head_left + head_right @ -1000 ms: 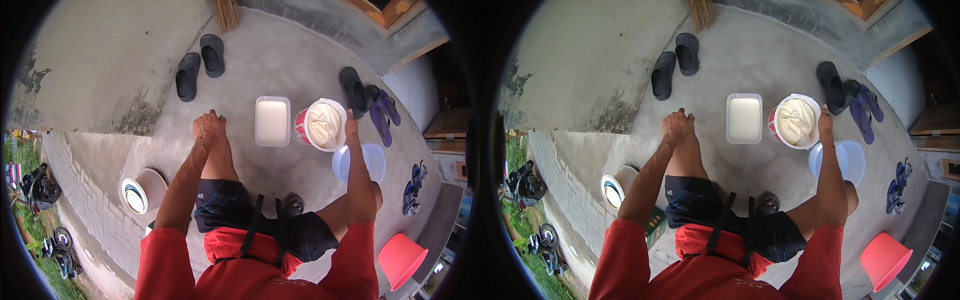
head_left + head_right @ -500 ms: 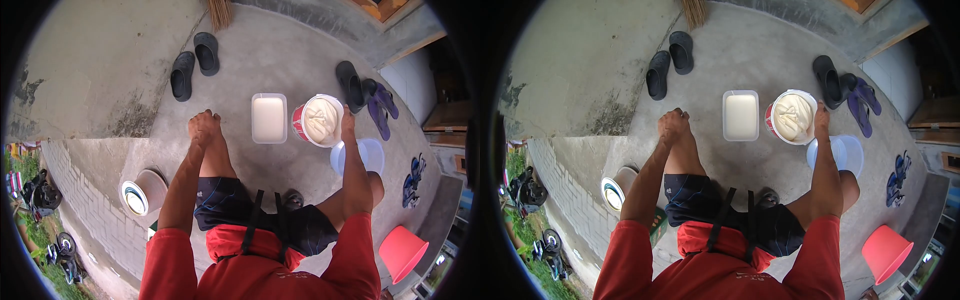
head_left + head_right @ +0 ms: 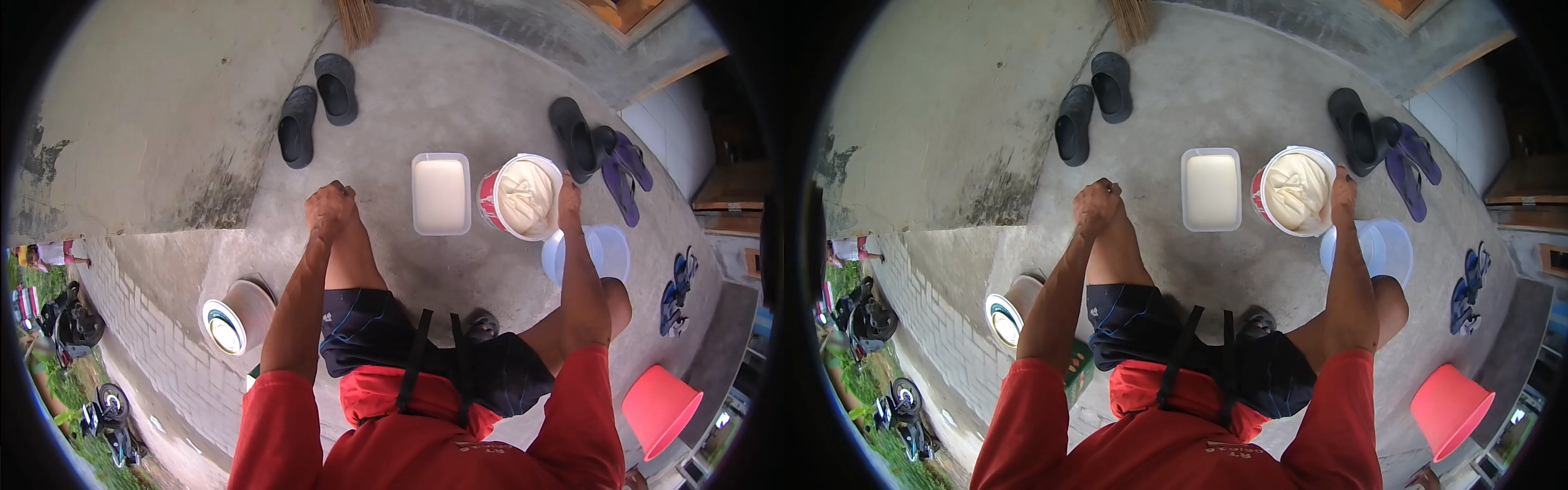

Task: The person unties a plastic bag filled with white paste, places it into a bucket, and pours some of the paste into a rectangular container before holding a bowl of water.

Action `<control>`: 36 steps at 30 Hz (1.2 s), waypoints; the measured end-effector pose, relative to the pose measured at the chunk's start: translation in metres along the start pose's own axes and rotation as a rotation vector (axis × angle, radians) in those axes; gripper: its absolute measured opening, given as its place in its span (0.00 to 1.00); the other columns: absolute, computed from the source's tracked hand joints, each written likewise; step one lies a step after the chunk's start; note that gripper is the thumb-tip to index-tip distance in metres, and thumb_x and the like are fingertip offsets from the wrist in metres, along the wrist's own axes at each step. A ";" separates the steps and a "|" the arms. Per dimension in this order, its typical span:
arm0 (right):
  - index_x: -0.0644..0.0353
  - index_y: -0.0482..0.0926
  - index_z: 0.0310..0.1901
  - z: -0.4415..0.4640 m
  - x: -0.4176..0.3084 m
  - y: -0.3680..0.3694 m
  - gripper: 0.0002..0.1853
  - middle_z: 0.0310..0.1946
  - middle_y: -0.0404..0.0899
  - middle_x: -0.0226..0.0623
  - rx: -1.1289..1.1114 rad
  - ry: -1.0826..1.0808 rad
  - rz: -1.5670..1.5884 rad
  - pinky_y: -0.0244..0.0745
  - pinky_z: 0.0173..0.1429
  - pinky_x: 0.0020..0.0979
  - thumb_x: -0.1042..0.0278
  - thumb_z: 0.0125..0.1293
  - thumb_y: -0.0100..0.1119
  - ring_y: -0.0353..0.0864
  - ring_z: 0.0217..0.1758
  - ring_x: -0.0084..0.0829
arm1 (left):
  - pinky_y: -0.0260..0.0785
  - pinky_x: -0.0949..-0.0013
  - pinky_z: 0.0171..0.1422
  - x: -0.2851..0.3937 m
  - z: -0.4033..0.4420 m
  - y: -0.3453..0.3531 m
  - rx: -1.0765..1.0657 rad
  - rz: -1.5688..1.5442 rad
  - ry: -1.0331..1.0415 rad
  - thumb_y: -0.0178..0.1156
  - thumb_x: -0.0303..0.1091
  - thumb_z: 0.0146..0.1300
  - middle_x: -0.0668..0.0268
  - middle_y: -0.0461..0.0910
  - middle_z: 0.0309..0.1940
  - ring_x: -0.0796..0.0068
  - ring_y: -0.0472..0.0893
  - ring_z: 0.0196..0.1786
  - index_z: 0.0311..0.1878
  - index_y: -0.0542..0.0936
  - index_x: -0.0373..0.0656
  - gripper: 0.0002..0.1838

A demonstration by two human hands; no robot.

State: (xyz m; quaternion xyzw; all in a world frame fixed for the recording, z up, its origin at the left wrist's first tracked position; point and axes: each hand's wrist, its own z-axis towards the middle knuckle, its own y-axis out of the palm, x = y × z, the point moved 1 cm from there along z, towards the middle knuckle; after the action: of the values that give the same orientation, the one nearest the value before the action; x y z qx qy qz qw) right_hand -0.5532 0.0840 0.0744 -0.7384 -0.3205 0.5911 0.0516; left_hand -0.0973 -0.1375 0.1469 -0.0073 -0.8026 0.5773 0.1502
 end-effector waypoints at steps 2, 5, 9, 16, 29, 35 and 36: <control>0.72 0.81 0.47 0.003 0.003 0.000 0.34 0.44 0.83 0.51 -0.013 -0.002 0.013 0.70 0.58 0.38 0.40 0.68 0.48 0.79 0.47 0.45 | 0.73 0.53 0.57 0.000 0.001 0.001 -0.001 0.003 0.004 0.50 0.47 0.67 0.48 0.85 0.41 0.48 0.84 0.48 0.43 0.85 0.40 0.21; 0.72 0.81 0.47 -0.002 -0.003 -0.001 0.34 0.44 0.83 0.51 -0.029 0.018 0.020 0.70 0.59 0.39 0.40 0.68 0.48 0.80 0.48 0.45 | 0.73 0.52 0.57 -0.001 0.000 0.001 0.000 0.002 0.013 0.50 0.47 0.66 0.47 0.85 0.41 0.47 0.84 0.47 0.43 0.85 0.40 0.22; 0.71 0.81 0.48 -0.012 -0.011 0.000 0.33 0.44 0.83 0.51 -0.010 0.026 0.030 0.70 0.59 0.39 0.41 0.68 0.49 0.80 0.48 0.45 | 0.73 0.52 0.57 0.001 0.001 0.001 -0.001 0.006 0.008 0.50 0.47 0.66 0.46 0.85 0.41 0.46 0.84 0.47 0.42 0.85 0.39 0.22; 0.72 0.81 0.49 -0.010 -0.008 -0.001 0.33 0.47 0.83 0.52 0.021 0.047 0.027 0.70 0.59 0.39 0.42 0.68 0.50 0.80 0.50 0.46 | 0.73 0.52 0.58 0.003 0.003 0.003 -0.022 0.023 0.004 0.49 0.47 0.66 0.46 0.85 0.41 0.46 0.83 0.48 0.42 0.85 0.39 0.22; 0.66 0.82 0.50 -0.008 -0.008 -0.003 0.31 0.47 0.82 0.60 -0.017 -0.036 -0.113 0.69 0.61 0.44 0.42 0.68 0.45 0.79 0.55 0.58 | 0.72 0.54 0.60 0.007 0.001 0.001 -0.026 0.051 -0.023 0.52 0.49 0.67 0.50 0.85 0.45 0.49 0.83 0.51 0.48 0.86 0.45 0.21; 0.63 0.83 0.49 -0.018 -0.012 -0.003 0.30 0.45 0.82 0.61 0.068 -0.044 -0.153 0.70 0.59 0.45 0.40 0.69 0.46 0.79 0.52 0.60 | 0.72 0.54 0.60 0.006 0.001 0.001 -0.036 0.055 -0.013 0.52 0.50 0.67 0.51 0.85 0.45 0.49 0.83 0.52 0.48 0.86 0.47 0.20; 0.64 0.83 0.48 -0.020 -0.014 -0.004 0.30 0.44 0.82 0.61 0.052 -0.080 -0.129 0.70 0.58 0.44 0.41 0.69 0.46 0.79 0.51 0.60 | 0.72 0.53 0.60 0.006 0.002 0.001 -0.036 0.058 -0.015 0.52 0.50 0.67 0.51 0.85 0.45 0.49 0.83 0.52 0.48 0.86 0.48 0.20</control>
State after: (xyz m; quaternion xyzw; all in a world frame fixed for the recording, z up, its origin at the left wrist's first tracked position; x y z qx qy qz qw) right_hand -0.5377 0.0858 0.0942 -0.6905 -0.3536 0.6238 0.0960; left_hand -0.1032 -0.1375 0.1468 -0.0289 -0.8134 0.5668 0.1274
